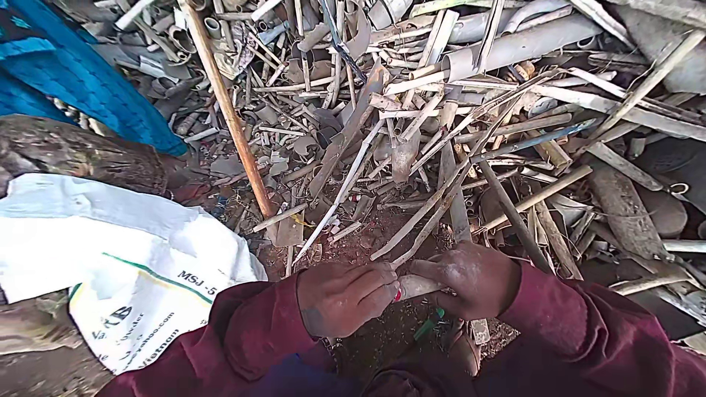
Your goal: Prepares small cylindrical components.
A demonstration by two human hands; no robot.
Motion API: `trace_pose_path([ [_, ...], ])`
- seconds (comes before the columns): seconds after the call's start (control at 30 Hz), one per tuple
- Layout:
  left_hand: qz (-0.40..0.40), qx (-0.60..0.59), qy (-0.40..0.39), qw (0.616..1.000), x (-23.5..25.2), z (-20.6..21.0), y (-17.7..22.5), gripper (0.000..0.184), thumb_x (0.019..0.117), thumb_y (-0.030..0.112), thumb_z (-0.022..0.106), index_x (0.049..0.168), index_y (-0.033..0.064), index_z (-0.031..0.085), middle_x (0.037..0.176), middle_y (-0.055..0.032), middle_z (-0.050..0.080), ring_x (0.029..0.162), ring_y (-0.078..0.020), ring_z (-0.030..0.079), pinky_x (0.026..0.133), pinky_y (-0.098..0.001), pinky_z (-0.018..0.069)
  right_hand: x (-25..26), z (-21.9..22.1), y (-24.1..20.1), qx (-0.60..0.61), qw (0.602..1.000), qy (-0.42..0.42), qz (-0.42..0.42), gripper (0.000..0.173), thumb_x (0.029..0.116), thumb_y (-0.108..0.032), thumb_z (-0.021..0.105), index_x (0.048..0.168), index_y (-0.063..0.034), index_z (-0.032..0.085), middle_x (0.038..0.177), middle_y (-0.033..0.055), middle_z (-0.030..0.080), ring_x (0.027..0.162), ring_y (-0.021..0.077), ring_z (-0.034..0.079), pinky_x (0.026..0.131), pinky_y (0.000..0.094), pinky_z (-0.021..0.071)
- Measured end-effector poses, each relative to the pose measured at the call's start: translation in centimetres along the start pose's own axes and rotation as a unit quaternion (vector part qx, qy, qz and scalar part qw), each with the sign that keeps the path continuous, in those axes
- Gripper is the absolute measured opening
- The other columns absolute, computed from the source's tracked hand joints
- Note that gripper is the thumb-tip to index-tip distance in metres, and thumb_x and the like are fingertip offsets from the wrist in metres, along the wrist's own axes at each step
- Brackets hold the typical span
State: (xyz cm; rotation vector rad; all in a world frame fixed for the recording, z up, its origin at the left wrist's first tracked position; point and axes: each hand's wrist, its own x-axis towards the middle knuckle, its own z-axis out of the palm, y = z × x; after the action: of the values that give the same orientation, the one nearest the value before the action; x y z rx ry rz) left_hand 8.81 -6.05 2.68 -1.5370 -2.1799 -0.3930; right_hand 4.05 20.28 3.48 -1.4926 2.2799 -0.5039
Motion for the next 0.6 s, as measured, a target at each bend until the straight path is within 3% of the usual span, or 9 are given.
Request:
trace_pose_path([
  [0.27, -0.097, 0.018, 0.070, 0.993, 0.4, 1.1, 0.8, 0.015, 0.1044, 0.014, 0.054, 0.094, 0.0056, 0.062, 0.086, -0.0105, 0.073, 0.082, -0.0135, 0.073, 0.073, -0.0179, 0.0567, -0.1, 0.3, 0.1, -0.065, 0.996, 0.051, -0.018, 0.029, 0.0931, -0.023, 0.067, 0.114, -0.0027, 0.065, 0.077, 0.0164, 0.067, 0.066, 0.0382, 0.069, 0.056, 0.0533, 0.0524],
  [0.33, -0.133, 0.000, 0.074, 0.988, 0.5, 1.3, 0.8, 0.014, 0.1026, 0.012, 0.056, 0.093, 0.0055, 0.063, 0.088, -0.0110, 0.073, 0.084, -0.0127, 0.073, 0.075, -0.0173, 0.0567, 0.0, 0.1, 0.1, -0.060, 0.997, 0.042, 0.002, 0.030, 0.0922, -0.021, 0.066, 0.117, -0.0025, 0.065, 0.079, 0.0178, 0.067, 0.069, 0.0402, 0.069, 0.058, 0.0556, 0.0524],
  [0.4, -0.228, -0.092, 0.089, 0.965, 0.4, 1.4, 0.2, 0.016, 0.1012, 0.012, 0.059, 0.096, 0.0020, 0.069, 0.094, -0.0118, 0.075, 0.087, -0.0104, 0.073, 0.079, -0.0178, 0.0571, 0.4, 0.1, 0.2, -0.010, 0.997, 0.047, 0.054, 0.031, 0.0953, -0.019, 0.065, 0.120, -0.0008, 0.063, 0.083, 0.0209, 0.068, 0.075, 0.0433, 0.069, 0.064, 0.0597, 0.0522],
  [0.47, -0.372, -0.244, 0.103, 0.890, 0.4, 1.4, -1.1, 0.025, 0.1037, 0.018, 0.057, 0.111, -0.0012, 0.071, 0.107, -0.0071, 0.075, 0.094, -0.0069, 0.072, 0.084, -0.0230, 0.0596, 1.2, 1.1, 0.2, 0.090, 0.981, 0.125, 0.121, 0.034, 0.0983, -0.023, 0.063, 0.121, 0.0020, 0.063, 0.087, 0.0222, 0.070, 0.081, 0.0410, 0.070, 0.073, 0.0595, 0.0539],
  [0.53, -0.479, -0.380, 0.085, 0.787, 0.9, 1.8, -1.6, 0.040, 0.1026, 0.025, 0.054, 0.134, -0.0004, 0.059, 0.125, -0.0038, 0.069, 0.109, -0.0063, 0.067, 0.097, -0.0270, 0.0562, 2.6, 1.9, -0.5, 0.197, 0.946, 0.175, 0.187, 0.043, 0.1016, -0.030, 0.063, 0.127, 0.0041, 0.058, 0.094, 0.0201, 0.069, 0.088, 0.0331, 0.069, 0.082, 0.0524, 0.0550],
  [0.57, -0.515, -0.426, 0.079, 0.740, 1.2, 2.5, -1.0, 0.047, 0.0990, 0.024, 0.058, 0.138, -0.0005, 0.054, 0.124, -0.0020, 0.067, 0.108, -0.0034, 0.065, 0.096, -0.0240, 0.0540, 3.3, 2.3, -1.0, 0.246, 0.933, 0.172, 0.198, 0.047, 0.1021, -0.031, 0.064, 0.132, 0.0042, 0.053, 0.096, 0.0185, 0.069, 0.088, 0.0288, 0.068, 0.083, 0.0482, 0.0553],
  [0.6, -0.542, -0.452, 0.091, 0.702, 1.9, 3.2, -0.3, 0.044, 0.0966, 0.018, 0.062, 0.135, -0.0011, 0.054, 0.113, 0.0011, 0.069, 0.098, 0.0009, 0.066, 0.088, -0.0188, 0.0550, 4.0, 2.7, -1.0, 0.289, 0.925, 0.160, 0.186, 0.052, 0.1025, -0.031, 0.063, 0.138, 0.0035, 0.047, 0.098, 0.0164, 0.067, 0.088, 0.0234, 0.067, 0.083, 0.0429, 0.0549],
])
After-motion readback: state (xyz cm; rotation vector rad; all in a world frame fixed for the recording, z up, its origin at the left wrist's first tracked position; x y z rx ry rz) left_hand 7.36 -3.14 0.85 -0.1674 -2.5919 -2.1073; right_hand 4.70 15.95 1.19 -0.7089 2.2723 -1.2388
